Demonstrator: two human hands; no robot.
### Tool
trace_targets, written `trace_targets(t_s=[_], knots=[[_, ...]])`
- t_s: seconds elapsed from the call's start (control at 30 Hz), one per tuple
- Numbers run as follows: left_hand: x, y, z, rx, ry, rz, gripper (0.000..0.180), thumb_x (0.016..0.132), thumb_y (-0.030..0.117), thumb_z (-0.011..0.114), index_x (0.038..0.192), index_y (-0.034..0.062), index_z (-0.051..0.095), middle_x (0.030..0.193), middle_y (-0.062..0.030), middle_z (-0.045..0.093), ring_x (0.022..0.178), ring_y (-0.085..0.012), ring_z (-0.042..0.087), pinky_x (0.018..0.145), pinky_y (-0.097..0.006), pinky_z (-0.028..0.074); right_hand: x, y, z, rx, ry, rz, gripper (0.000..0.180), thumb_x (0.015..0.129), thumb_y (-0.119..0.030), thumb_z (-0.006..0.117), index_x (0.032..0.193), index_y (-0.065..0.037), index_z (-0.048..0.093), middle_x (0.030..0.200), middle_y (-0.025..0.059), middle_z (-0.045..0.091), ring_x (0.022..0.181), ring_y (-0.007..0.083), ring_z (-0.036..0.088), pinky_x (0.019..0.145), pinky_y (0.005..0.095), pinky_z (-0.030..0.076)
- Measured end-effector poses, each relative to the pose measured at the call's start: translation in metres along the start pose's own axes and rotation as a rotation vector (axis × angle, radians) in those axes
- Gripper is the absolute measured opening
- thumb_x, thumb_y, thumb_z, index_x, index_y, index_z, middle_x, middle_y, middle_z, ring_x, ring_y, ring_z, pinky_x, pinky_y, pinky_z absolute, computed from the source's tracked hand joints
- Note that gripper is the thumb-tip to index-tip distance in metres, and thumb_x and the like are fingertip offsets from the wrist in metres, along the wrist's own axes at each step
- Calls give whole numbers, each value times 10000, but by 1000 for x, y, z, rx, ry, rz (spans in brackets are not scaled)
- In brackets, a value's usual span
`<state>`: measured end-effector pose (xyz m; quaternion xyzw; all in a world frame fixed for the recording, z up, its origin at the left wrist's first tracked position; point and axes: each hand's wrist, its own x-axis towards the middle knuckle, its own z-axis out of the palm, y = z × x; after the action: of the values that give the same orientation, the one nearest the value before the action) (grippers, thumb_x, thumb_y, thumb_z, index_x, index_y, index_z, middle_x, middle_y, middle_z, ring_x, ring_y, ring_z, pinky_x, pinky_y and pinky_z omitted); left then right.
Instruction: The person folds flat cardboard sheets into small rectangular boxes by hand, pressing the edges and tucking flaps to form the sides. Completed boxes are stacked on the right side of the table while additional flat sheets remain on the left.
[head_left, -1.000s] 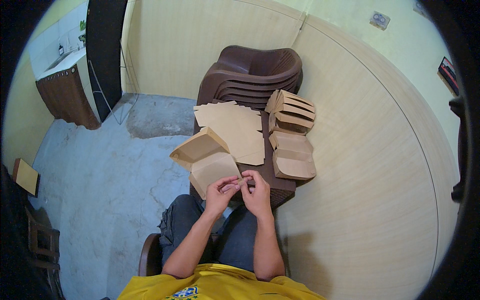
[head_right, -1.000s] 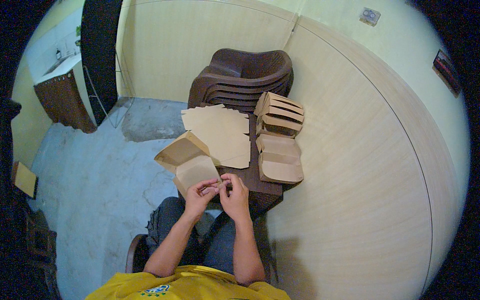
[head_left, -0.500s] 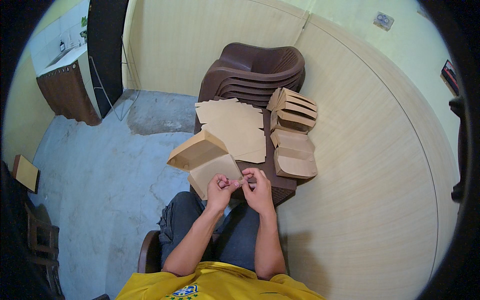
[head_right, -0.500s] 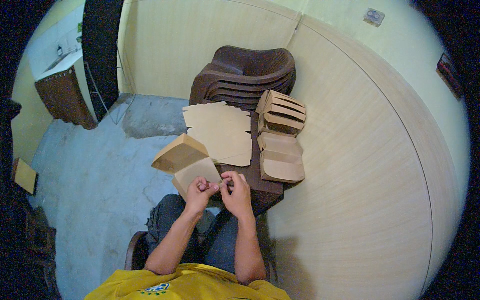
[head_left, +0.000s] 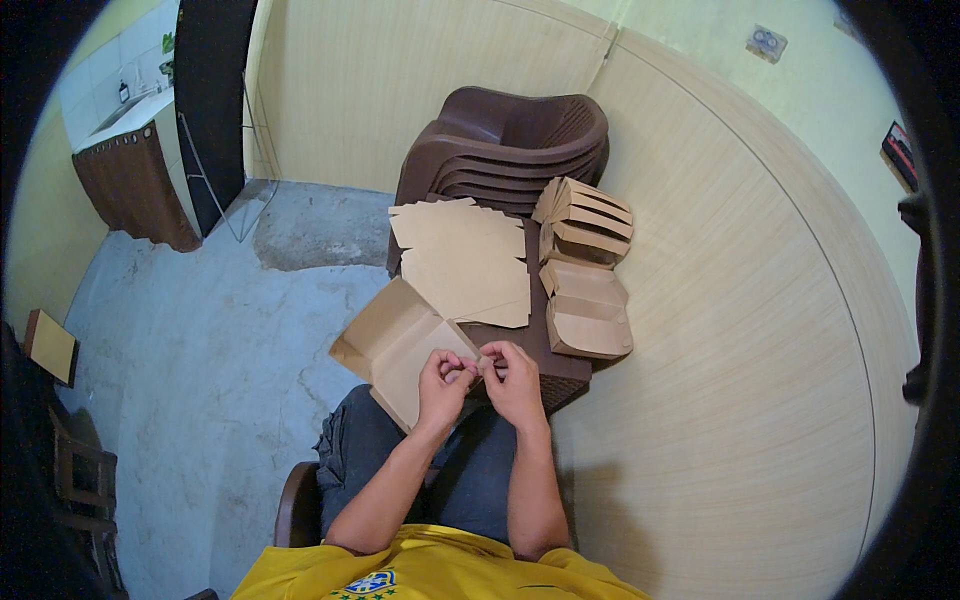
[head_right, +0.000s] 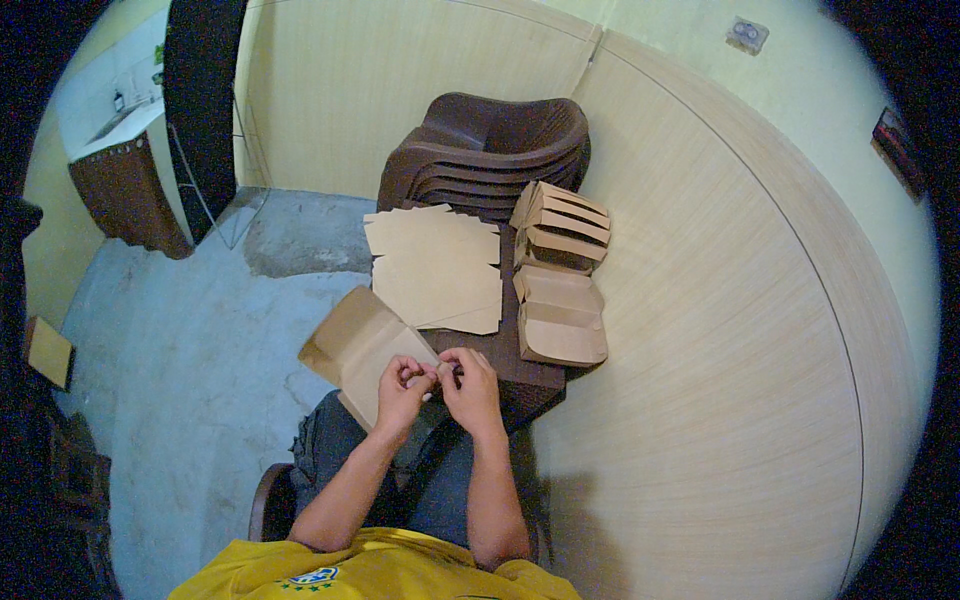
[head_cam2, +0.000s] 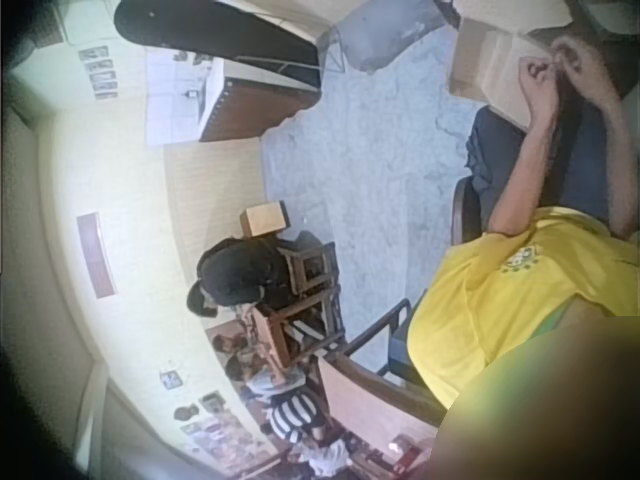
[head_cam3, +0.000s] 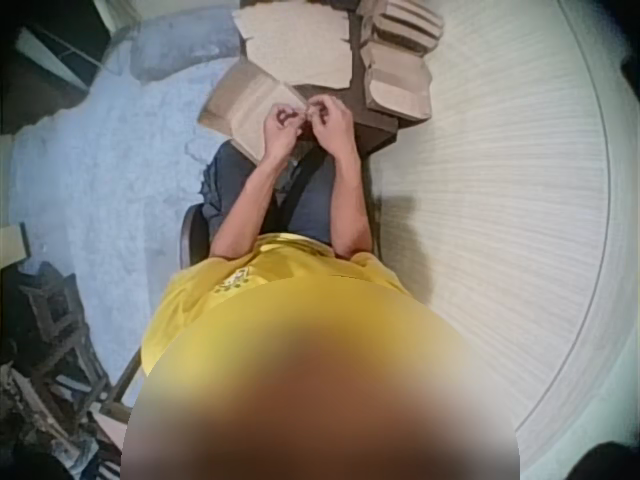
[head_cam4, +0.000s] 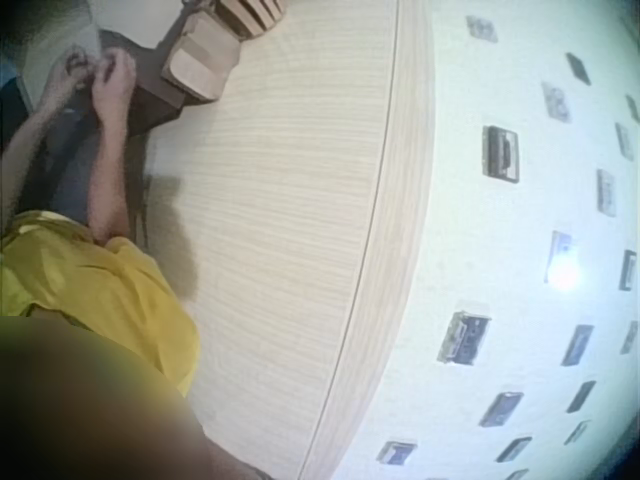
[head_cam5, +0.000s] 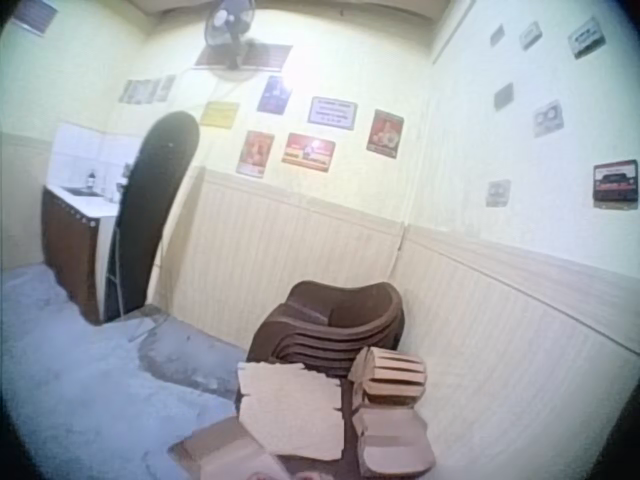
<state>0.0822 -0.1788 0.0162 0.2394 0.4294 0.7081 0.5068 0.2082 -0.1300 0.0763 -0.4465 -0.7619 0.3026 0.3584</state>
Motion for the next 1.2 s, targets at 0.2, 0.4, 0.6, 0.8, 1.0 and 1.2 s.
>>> trace_targets(t_s=[0.2,0.4,0.6,0.8,1.0,1.2], knots=[[-9,1,4,-84,41,-50,344,905,-117,746,1083,44,499,1097,-124,692,934,-160,707,846,-295,612,2,9,0,160,-39,98,188,926,-18,739,1104,3,681,1077,159,701,988,243,727,805,377,668],[-10,-4,8,-131,104,-37,315,916,-117,740,1055,44,508,1079,-143,718,936,-189,730,858,-308,620,4,-1,-5,131,-4,36,217,919,50,699,1124,-11,662,1037,77,685,956,144,690,754,320,628],[-10,1,6,-233,79,-127,269,941,-62,751,959,77,521,1016,-114,708,898,-211,713,830,-357,630,6,-12,-6,193,15,64,255,902,50,694,1142,-34,664,1029,97,696,917,164,703,736,336,649],[-12,15,10,-301,119,-272,314,954,-43,752,890,104,482,885,-55,632,866,-210,709,818,-367,640,8,0,-13,164,-86,34,286,896,56,709,1158,-42,649,1004,30,665,915,108,656,750,283,568],[-14,19,16,-372,123,-218,328,951,-70,738,901,109,467,938,-73,663,906,-202,713,839,-344,631,9,2,-9,430,-81,79,239,927,43,725,1139,-40,652,1048,2,656,970,83,626,765,255,535],[-15,41,37,-104,138,222,296,956,-83,708,938,89,468,981,-86,656,946,-176,688,846,-322,599,10,-9,1,463,85,50,227,982,-11,733,1200,-36,677,1107,19,686,964,103,655,781,274,563]])
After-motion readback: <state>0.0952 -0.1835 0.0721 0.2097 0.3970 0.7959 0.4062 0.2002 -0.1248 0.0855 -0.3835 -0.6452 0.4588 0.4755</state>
